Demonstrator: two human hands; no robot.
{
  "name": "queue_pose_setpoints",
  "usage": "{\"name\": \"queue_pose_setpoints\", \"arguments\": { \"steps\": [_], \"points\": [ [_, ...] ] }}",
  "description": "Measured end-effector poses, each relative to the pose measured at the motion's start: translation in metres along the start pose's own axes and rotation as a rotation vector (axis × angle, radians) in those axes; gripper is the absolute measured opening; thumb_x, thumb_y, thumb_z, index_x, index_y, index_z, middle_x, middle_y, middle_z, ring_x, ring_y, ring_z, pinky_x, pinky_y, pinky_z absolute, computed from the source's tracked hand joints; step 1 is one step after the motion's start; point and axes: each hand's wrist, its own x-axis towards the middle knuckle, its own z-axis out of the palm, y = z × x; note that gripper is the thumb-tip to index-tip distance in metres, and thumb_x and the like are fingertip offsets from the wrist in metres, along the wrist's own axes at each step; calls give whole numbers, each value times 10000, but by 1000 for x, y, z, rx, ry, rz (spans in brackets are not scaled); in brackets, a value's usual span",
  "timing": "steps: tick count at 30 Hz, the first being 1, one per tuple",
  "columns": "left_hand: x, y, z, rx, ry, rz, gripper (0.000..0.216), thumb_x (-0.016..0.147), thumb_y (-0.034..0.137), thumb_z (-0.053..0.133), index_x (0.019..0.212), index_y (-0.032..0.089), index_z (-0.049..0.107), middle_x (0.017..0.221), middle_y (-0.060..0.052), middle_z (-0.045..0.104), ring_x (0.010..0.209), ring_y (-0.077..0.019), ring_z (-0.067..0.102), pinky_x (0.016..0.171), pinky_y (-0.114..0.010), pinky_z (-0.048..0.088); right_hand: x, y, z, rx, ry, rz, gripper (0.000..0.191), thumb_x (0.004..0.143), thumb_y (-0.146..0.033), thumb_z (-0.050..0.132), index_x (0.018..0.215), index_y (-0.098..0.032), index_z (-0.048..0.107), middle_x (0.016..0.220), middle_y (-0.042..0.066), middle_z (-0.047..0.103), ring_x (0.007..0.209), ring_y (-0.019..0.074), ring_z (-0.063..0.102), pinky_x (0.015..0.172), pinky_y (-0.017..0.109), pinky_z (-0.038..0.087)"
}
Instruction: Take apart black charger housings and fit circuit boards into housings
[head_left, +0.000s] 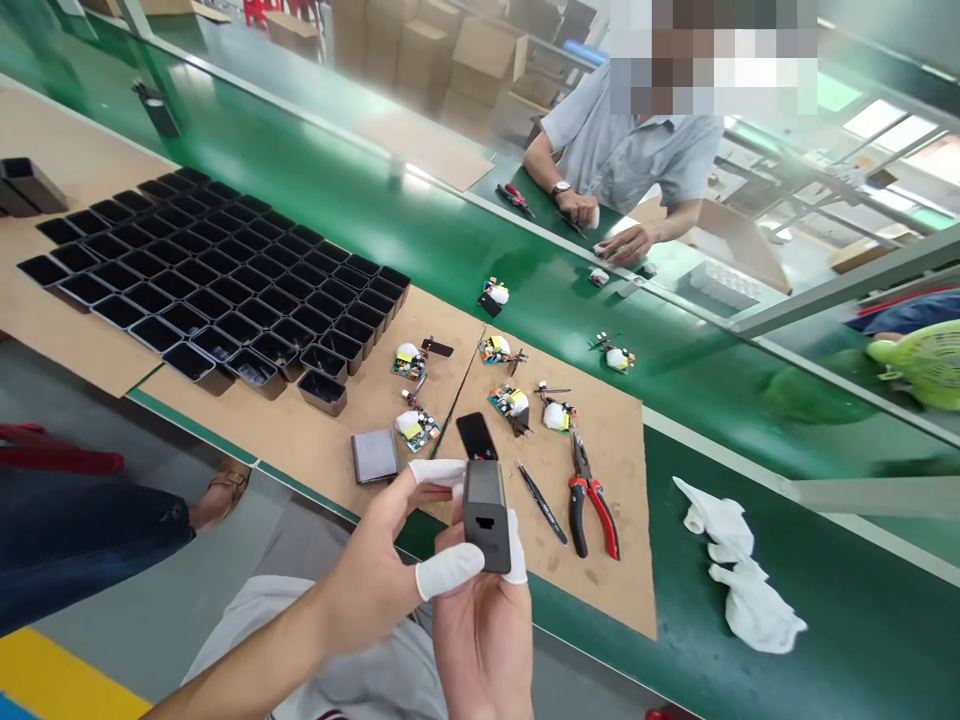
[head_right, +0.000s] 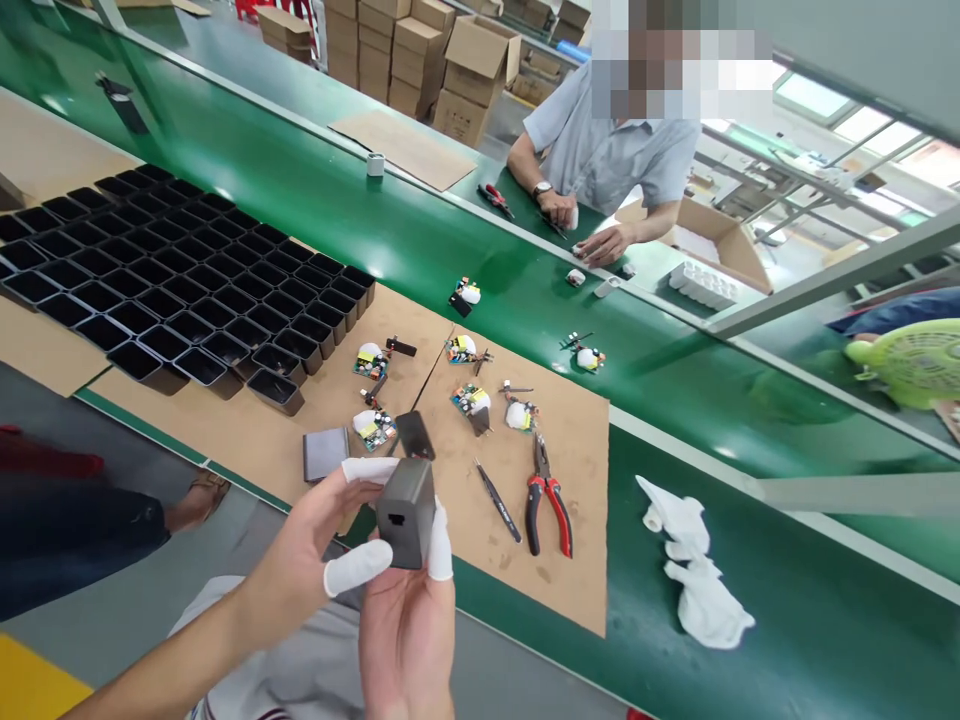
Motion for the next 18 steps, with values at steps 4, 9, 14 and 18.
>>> {"name": "queue_pose_setpoints", "arguments": {
  "steps": [4, 9, 14, 18],
  "points": [
    [11, 1, 11, -155, -28, -32, 565, 879, 429, 992, 1341, 219, 744, 1380, -111, 806, 1346, -314, 732, 1226, -450, 553, -7, 8, 3, 14, -48, 44, 459, 948, -629, 822, 1251, -288, 870, 1206, 86, 883, 1175, 262, 843, 981, 387, 735],
    [8, 10, 17, -200, 32, -81, 564, 842, 504, 1011, 1249, 189, 780, 1267, -119, 845, 1224, -303, 790, 1103, -401, 623, -16, 17, 8, -109, 63, -91, 409, 1053, -653, 695, 1093, -287, 875, 1097, 63, 899, 1041, 224, 869, 928, 341, 724],
    [1, 20, 14, -238, 69, -120, 533, 776, 434, 1055, 1167, 183, 793, 1109, -102, 870, 1086, -288, 828, 939, -349, 672, 2, 4, -22, -775, 253, -628, 378, 1124, -594, 607, 1098, -246, 752, 802, 15, 806, 596, 198, 726, 640, 355, 630],
    [-1, 19, 6, -234, 103, -103, 495, 783, 436, 1050, 1117, 178, 792, 1043, -100, 868, 1033, -275, 833, 902, -342, 683, 42, -37, -58, -1090, 344, -825, 399, 949, -583, 803, 1147, -237, 808, 1212, 155, 803, 1229, 384, 724, 1144, 609, 492]
  ]
}}
